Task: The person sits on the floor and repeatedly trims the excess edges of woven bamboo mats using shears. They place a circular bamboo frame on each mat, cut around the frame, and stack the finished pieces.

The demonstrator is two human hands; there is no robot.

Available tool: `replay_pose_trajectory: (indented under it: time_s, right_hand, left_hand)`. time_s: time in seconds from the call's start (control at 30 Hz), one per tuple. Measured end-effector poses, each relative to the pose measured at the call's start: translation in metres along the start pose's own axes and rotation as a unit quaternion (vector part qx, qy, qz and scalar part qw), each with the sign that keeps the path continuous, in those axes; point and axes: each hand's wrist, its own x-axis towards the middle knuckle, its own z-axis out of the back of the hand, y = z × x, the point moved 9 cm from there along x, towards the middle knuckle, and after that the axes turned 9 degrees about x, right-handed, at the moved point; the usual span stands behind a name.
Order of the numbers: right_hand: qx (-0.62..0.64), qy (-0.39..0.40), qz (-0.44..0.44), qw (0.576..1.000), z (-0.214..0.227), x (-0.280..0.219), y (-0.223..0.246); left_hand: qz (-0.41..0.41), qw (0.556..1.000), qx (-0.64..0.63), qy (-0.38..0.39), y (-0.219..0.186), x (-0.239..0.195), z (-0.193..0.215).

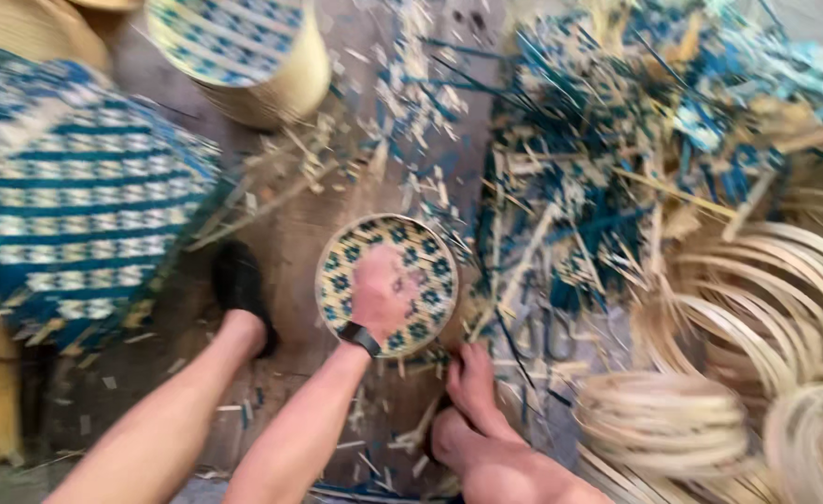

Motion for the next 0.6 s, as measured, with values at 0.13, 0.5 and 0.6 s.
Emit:
replay_pose_trajectory:
  time_s: [0.13,0.5,0.6]
  right_hand:
    - [0.042,0.007,-0.052,0.998,0.002,0.009,-0.007]
    - [0.075,0.0,-0.071,0.995,0.008,0.005,-0.006]
    - [0.072,0.005,-0.071,0.995,0.002,0.006,-0.014]
  left_hand:
    - [-0.077,0.99,0.073,0.098,-0.079,-0.04,-0.053]
    - [-0.187,0.961,0.113,0.168,-0.015,-0.094,-0.026]
    - [-0.302,0.935,0.126,0.136,0.002,-0.06,0.003]
